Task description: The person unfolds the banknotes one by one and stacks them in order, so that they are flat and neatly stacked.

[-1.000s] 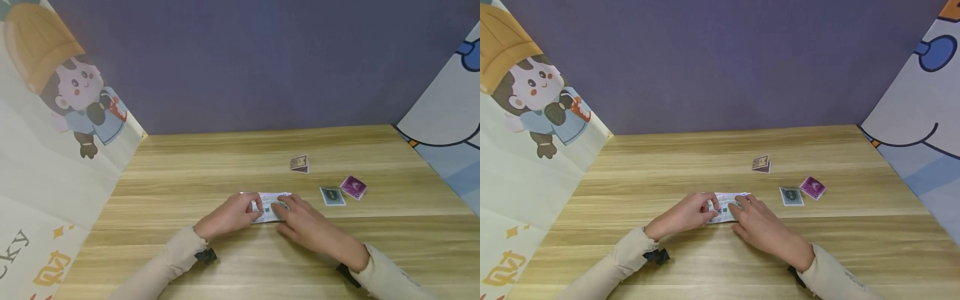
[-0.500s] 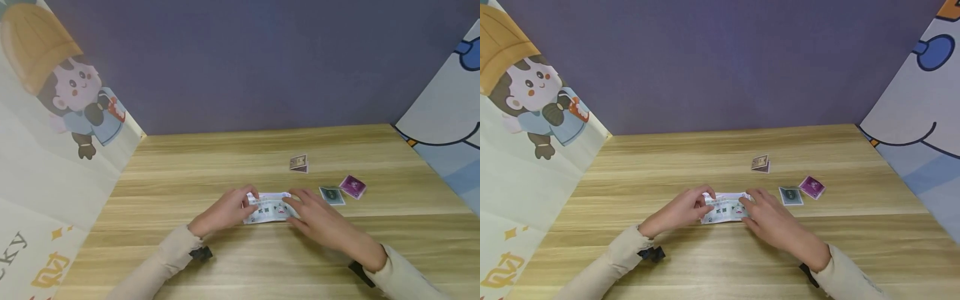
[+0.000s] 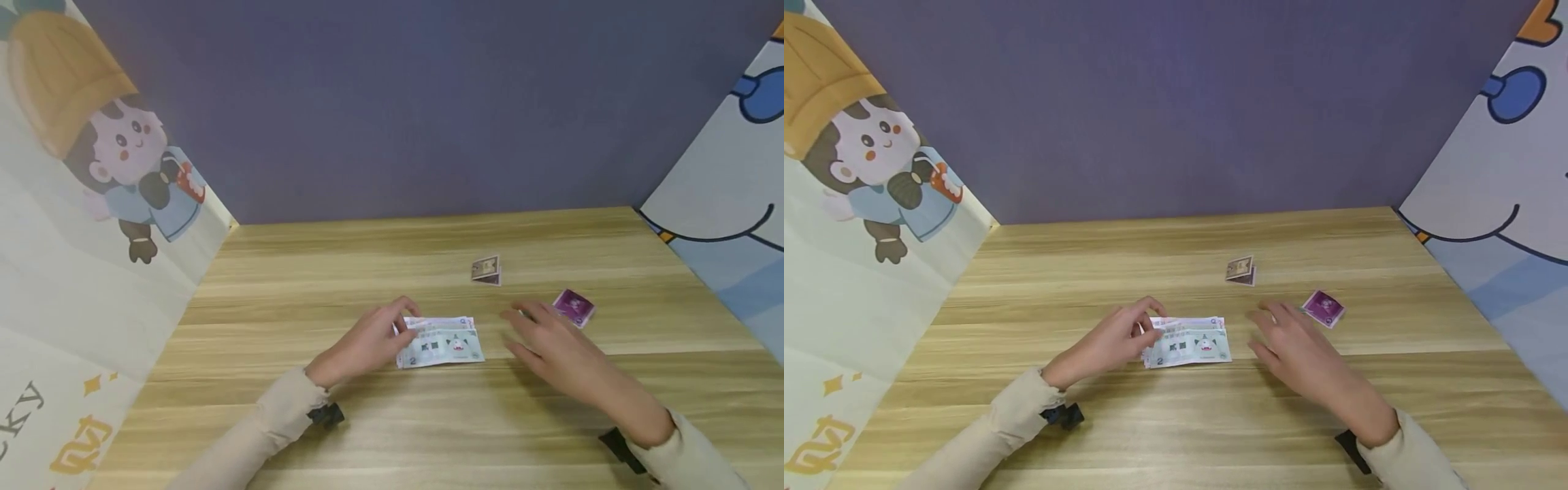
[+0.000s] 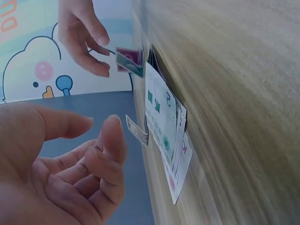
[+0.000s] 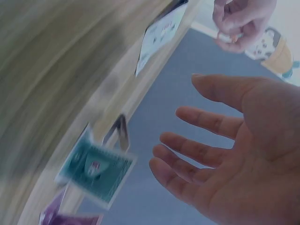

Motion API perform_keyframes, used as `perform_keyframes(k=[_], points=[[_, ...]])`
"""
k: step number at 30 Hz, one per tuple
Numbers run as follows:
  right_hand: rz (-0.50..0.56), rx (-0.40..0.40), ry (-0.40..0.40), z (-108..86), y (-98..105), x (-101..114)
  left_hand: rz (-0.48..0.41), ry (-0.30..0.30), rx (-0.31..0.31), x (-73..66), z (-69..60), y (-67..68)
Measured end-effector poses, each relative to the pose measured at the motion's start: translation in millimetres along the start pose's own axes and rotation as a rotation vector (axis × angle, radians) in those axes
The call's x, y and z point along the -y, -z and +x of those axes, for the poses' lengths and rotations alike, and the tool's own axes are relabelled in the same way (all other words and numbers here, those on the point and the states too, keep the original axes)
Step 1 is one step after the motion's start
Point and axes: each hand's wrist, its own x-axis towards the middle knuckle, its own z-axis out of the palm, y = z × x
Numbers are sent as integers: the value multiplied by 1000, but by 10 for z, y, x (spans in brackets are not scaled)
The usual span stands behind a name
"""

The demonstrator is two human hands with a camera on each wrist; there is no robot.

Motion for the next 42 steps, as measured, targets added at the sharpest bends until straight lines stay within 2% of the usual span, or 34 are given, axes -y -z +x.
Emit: perform_keyframes(k=[8,16,19,25,31,34,38,42], points=[[1,-68,-46,-99,92,-322,-57,-4,-7,77,51,1],[-81,-179,-121,-174,77,-746,-70,-9,2,104,145,-12],[-124,-198,-137,-197,47,-893,-83,-18,8,99,202,-19],[-179,-175,-189,-234,-12,-1085,-171,-12,51,97,311,-40],[-142,-45,-321,-229,-33,-1169,-273,-21,86,104,426,-94],[-110,-23,-363,-235,-25,-1191,-299,-33,102,68,471,-123],[-110,-97,-374,-227,26,-1182,-315,-51,118,-13,529,-163],[-126,-243,-365,-185,99,-1121,-401,-61,156,-79,605,-211]])
